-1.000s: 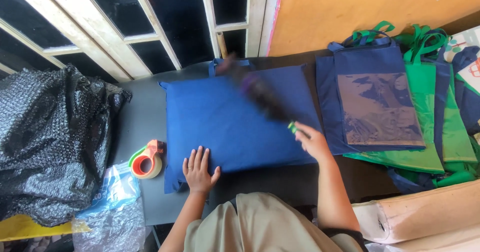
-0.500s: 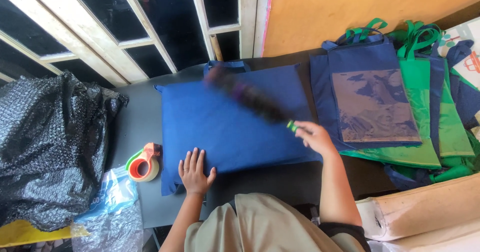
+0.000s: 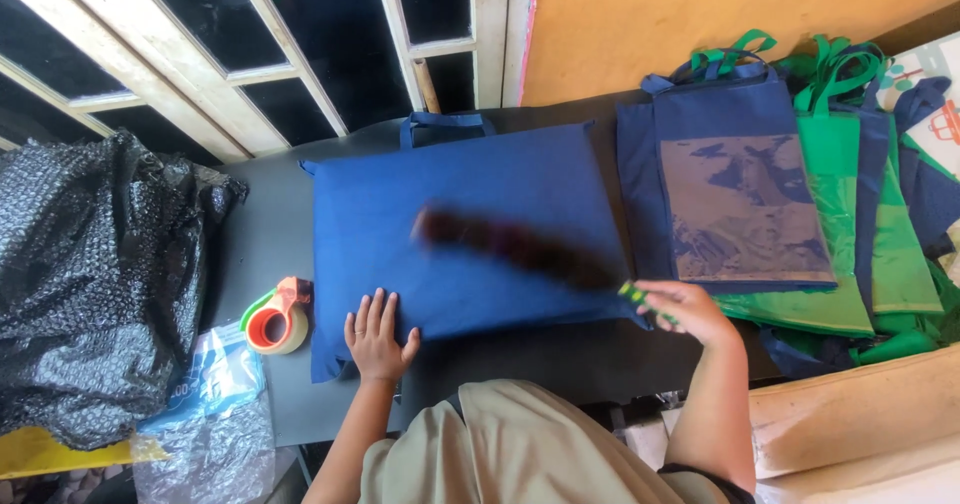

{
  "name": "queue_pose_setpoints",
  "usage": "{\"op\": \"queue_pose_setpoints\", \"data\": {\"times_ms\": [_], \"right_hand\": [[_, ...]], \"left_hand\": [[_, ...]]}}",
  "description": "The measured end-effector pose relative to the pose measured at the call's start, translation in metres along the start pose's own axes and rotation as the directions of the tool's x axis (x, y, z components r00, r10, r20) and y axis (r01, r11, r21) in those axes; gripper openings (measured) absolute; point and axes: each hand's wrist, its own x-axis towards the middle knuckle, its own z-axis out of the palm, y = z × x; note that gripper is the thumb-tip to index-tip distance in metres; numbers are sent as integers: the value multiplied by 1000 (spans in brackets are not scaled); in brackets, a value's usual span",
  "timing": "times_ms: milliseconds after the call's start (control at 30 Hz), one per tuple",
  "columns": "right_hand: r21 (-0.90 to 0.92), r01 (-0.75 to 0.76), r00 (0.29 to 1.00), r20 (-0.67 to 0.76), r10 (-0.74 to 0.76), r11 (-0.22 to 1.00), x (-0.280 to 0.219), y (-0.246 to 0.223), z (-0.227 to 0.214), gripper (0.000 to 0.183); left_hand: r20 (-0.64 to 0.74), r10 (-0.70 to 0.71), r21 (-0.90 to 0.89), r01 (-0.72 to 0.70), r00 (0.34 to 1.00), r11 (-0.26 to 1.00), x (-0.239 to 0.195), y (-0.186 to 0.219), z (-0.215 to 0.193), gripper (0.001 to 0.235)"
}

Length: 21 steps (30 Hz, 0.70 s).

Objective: A person is seen cleaning a white pillow with a duster, placing it into a blue tote bag, and then carefully wrapping the bag in a large sheet of black bubble wrap.

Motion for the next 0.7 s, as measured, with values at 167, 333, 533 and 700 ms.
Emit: {"op": "queue_pose_setpoints", "data": {"times_ms": [167,333,533,700], "right_hand": [[93,175,930,-343,-134,980,21,33,-12,31],[135,172,970,-199,-143,976,3,28,-8,37],[26,-8,998,57,6,1000,-1,28,-12,35],[69,195,916,-370,-157,978,39,54,-14,38]], "left_hand": [[14,-11,14,10,1000,1000,1,2,-3,69],[33,-14,19,14,999,1000,1,0,-3,69],[37,-14,11,14,999,1000,-1,0,-4,70],[48,-29,29,28,998,999,0,1,-6,69]]}}
